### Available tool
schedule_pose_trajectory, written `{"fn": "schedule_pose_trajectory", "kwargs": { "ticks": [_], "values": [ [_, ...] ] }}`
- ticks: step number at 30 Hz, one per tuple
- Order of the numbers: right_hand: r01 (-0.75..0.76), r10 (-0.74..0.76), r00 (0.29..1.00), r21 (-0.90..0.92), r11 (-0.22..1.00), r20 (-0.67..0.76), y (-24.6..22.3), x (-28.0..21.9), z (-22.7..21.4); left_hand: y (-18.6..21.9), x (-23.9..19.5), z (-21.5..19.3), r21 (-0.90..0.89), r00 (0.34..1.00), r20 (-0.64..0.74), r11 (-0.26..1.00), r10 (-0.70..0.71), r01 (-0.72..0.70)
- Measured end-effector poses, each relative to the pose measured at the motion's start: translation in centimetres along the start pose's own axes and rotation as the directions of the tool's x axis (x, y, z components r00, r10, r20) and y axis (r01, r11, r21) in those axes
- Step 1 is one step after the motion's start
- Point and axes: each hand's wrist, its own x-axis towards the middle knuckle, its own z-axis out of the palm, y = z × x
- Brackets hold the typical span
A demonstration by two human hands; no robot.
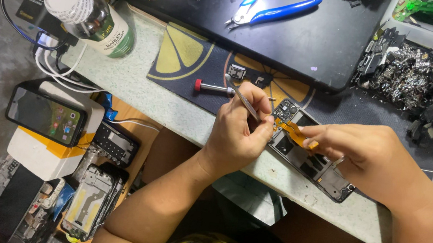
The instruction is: The person uses a metal spudger to pry and disconnect ribbon cables and small components from a disassembled smartphone chassis. They lift and reposition internal parts while working on the circuit board area.
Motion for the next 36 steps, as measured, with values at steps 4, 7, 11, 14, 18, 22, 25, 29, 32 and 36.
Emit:
{"fn": "schedule_pose_trajectory", "kwargs": {
  "ticks": [4, 7, 11, 14, 18, 22, 25, 29, 32, 36],
  "values": [
    [-0.055, 0.056, 0.998, 0.085, 0.995, -0.011, -0.6, 0.4, 0.2, 0.0, 0.0, -0.1, 0.002, 1.000, 0.009, 1.000, -0.014, 0.014],
    [-0.071, 0.073, 0.997, 0.048, 0.996, -0.024, -1.0, 0.7, 0.4, -0.1, 0.0, -0.1, 0.007, 1.000, 0.011, 1.000, -0.012, 0.012],
    [0.034, -0.040, 0.997, -0.092, 0.995, -0.061, -1.3, 1.1, 0.8, -0.1, 0.0, -0.1, 0.004, 1.000, 0.014, 1.000, -0.014, 0.013],
    [0.047, -0.066, 0.995, -0.220, 0.974, -0.080, -1.5, 1.1, 1.4, -0.2, 0.0, -0.1, 0.021, 1.000, 0.011, 1.000, 0.022, -0.022],
    [0.113, -0.142, 0.984, -0.239, 0.964, -0.109, -1.4, 1.1, 1.4, -0.3, 0.0, -0.2, 0.020, 0.999, 0.020, 0.999, -0.029, 0.029],
    [0.190, -0.222, 0.967, -0.227, 0.955, -0.124, -1.3, 1.0, 1.3, -0.3, -0.1, -0.1, 0.036, 1.000, 0.011, 0.999, 0.020, -0.021],
    [0.224, -0.257, 0.956, -0.220, 0.950, -0.138, -1.1, 1.0, 1.3, -0.3, -0.1, -0.1, 0.006, 1.000, 0.015, 1.000, -0.020, 0.020],
    [0.137, -0.149, 0.983, -0.113, 0.984, -0.108, -0.7, 0.9, 1.2, -0.5, -0.2, -0.1, 0.012, 1.000, 0.015, 1.000, -0.018, 0.017],
    [0.101, -0.106, 0.991, -0.055, 0.993, -0.085, -0.6, 0.8, 1.1, -0.4, -0.5, -0.4, -0.032, 0.999, 0.009, 0.998, 0.048, -0.048],
    [0.043, -0.045, 0.997, -0.026, 0.999, -0.057, -1.0, 0.9, 0.6, 0.4, -1.0, -1.4, -0.403, 0.997, -0.052, 0.915, -0.059, 0.033]
  ]
}}
